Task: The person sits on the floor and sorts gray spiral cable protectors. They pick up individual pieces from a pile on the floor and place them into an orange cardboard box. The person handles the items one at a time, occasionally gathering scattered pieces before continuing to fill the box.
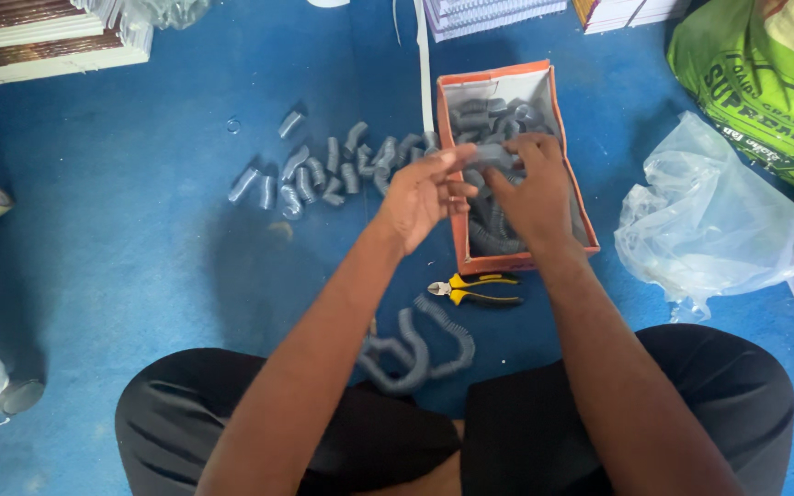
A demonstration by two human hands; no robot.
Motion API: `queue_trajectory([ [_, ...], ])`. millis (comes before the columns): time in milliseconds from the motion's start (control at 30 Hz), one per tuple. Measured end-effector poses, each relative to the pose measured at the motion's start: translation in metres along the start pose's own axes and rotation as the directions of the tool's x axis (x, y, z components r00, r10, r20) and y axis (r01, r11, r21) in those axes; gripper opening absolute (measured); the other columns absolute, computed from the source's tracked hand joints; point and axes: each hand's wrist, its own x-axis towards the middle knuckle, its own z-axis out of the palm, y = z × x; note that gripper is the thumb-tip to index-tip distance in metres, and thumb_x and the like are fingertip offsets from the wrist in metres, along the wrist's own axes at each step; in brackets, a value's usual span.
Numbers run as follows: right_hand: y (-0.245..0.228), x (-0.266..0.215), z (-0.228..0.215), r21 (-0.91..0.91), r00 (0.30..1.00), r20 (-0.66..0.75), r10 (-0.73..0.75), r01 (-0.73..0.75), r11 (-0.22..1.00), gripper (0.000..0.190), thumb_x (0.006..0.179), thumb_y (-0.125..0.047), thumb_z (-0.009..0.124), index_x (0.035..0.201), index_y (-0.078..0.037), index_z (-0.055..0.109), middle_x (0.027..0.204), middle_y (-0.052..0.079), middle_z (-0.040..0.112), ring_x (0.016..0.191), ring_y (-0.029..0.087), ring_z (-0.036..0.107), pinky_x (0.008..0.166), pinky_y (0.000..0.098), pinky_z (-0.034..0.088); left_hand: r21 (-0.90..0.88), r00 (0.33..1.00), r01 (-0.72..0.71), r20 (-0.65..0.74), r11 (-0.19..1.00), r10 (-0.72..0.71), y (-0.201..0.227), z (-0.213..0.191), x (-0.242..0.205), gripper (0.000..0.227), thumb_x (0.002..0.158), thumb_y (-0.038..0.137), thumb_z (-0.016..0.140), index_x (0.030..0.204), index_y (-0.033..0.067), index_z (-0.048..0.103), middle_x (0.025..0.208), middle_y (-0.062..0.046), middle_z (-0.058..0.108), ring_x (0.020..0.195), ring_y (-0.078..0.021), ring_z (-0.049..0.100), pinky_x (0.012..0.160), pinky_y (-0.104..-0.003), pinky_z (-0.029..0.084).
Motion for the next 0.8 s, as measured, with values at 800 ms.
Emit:
queue_trajectory([
  [800, 0.007, 0.008, 0.004, -0.008, 0.991, -0.103, 0.089, -0.091, 0.996, 0.032, 0.091, -0.019, 0.082, 0.115, -0.002, 0.071, 0.133, 0.02, 0.058, 0.099, 0.029, 0.07, 0.085, 0.0385, 0.06, 0.94, 0.826, -0.263, 0.103, 0.216, 0.555, -0.064, -0.1, 0.057, 0.042, 0.084, 0.013, 0.066, 0.123, 0.0038, 0.074, 0.152, -0.018, 0.056, 0.136, -0.0366, 0.057, 0.111, -0.045, 0.048],
])
